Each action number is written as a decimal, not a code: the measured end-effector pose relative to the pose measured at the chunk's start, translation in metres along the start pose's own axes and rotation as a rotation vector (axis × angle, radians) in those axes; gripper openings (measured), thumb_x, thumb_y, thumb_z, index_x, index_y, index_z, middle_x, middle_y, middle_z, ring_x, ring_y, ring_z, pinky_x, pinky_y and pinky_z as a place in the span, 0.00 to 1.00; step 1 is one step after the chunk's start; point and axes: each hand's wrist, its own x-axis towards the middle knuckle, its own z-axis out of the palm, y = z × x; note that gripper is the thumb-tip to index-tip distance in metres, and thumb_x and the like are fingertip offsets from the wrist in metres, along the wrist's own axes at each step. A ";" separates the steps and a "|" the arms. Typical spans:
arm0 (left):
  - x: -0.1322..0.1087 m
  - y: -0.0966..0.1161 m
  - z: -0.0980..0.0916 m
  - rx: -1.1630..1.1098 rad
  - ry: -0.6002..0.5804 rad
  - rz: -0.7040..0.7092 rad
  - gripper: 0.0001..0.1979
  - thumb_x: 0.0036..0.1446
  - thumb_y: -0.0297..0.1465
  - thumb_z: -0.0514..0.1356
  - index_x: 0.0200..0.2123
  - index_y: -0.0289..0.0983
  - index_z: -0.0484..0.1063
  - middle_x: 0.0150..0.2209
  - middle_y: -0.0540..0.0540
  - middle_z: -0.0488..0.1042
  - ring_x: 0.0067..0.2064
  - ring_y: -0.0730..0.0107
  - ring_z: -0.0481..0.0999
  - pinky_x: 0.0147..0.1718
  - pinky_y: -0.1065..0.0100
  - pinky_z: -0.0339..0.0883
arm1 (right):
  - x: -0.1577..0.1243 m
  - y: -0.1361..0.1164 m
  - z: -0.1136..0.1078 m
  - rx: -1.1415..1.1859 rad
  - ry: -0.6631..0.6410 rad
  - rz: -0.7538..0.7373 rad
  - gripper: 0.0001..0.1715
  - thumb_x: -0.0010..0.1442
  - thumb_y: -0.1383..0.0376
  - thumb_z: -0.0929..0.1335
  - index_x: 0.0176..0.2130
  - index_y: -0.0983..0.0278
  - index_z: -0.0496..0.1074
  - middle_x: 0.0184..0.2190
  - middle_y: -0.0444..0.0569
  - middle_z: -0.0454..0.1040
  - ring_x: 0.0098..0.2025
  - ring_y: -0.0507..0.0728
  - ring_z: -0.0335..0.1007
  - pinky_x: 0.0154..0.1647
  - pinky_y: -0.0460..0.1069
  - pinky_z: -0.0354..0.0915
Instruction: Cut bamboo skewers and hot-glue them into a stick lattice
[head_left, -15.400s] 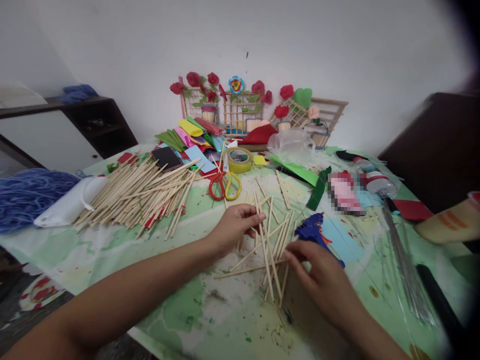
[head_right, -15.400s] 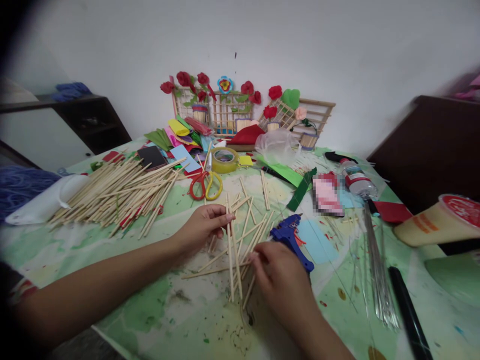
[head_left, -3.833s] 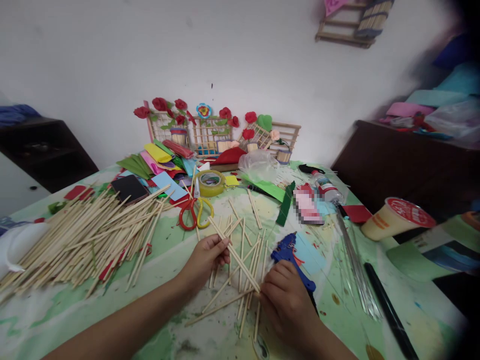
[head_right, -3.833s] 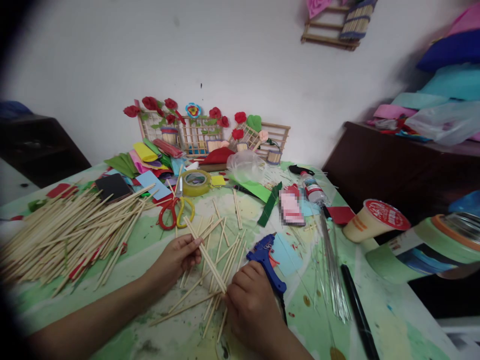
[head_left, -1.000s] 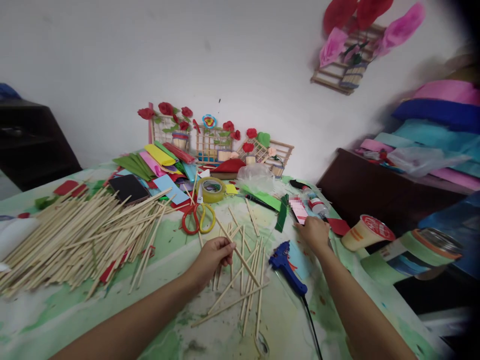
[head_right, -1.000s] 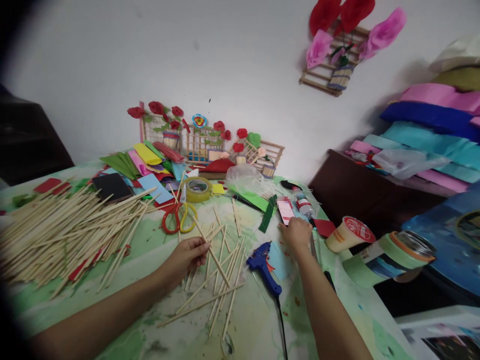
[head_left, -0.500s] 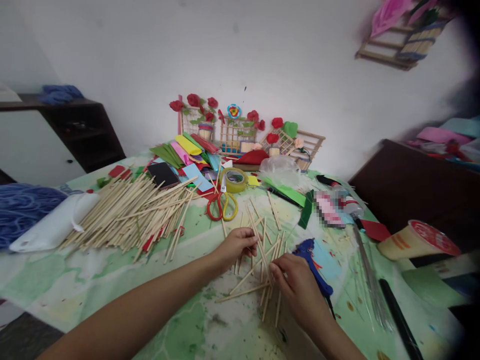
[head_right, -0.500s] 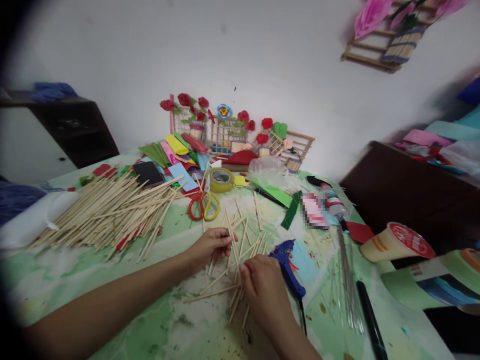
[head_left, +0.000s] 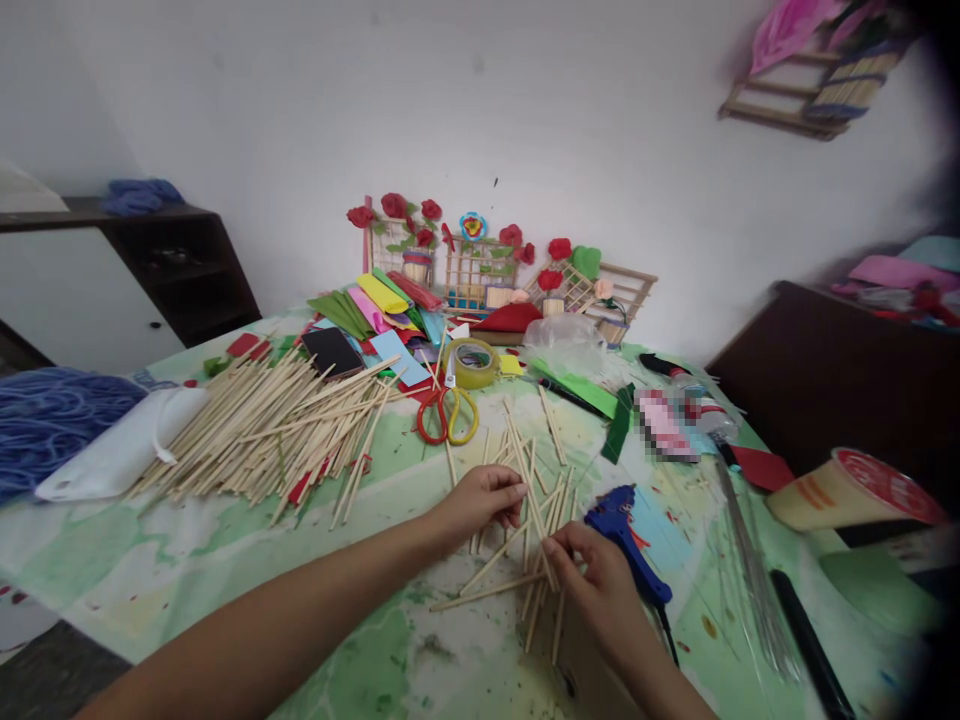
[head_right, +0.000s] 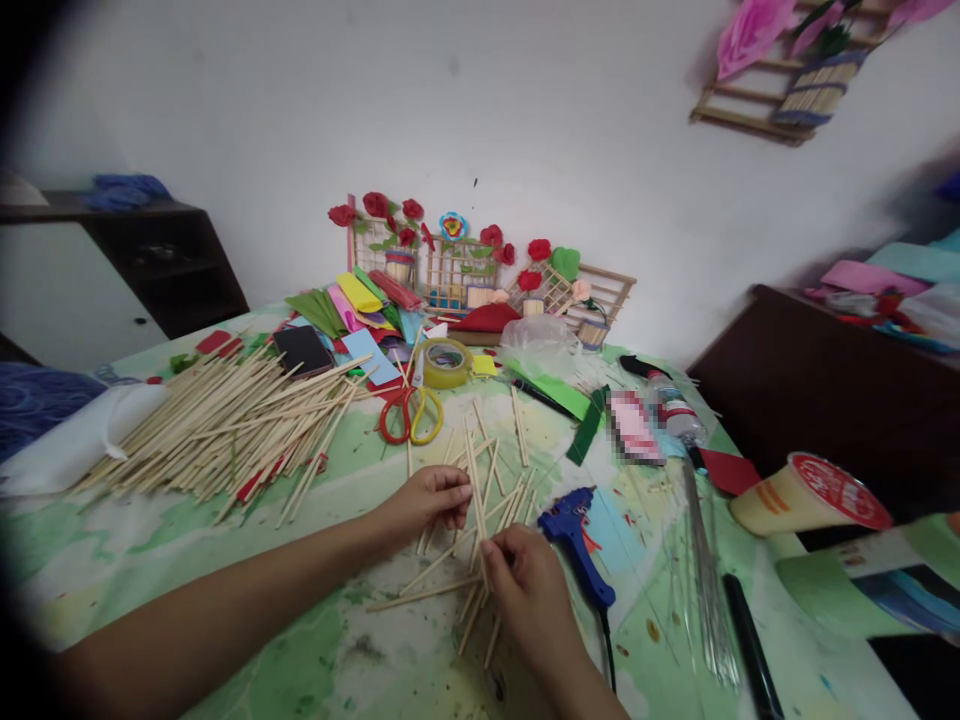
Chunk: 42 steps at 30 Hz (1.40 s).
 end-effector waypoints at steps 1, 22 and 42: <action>0.001 -0.001 0.000 0.047 0.003 0.005 0.17 0.43 0.42 0.63 0.27 0.33 0.70 0.18 0.51 0.68 0.20 0.77 0.66 0.22 0.74 0.58 | 0.007 0.002 -0.004 -0.062 0.008 0.001 0.19 0.60 0.59 0.60 0.20 0.63 0.61 0.18 0.45 0.65 0.23 0.53 0.60 0.24 0.46 0.54; -0.002 0.002 -0.012 1.033 0.011 0.432 0.10 0.55 0.30 0.52 0.31 0.36 0.73 0.31 0.45 0.73 0.36 0.66 0.70 0.37 0.67 0.61 | 0.072 0.032 -0.025 -0.344 0.147 -0.019 0.15 0.58 0.62 0.61 0.28 0.65 0.73 0.26 0.50 0.73 0.31 0.57 0.65 0.32 0.48 0.54; 0.000 0.014 -0.004 -0.210 0.225 -0.086 0.04 0.48 0.25 0.58 0.30 0.33 0.65 0.25 0.46 0.73 0.25 0.75 0.73 0.24 0.75 0.64 | 0.013 -0.035 -0.012 -0.235 0.322 -0.561 0.06 0.57 0.73 0.64 0.35 0.65 0.68 0.28 0.49 0.70 0.32 0.55 0.61 0.35 0.52 0.55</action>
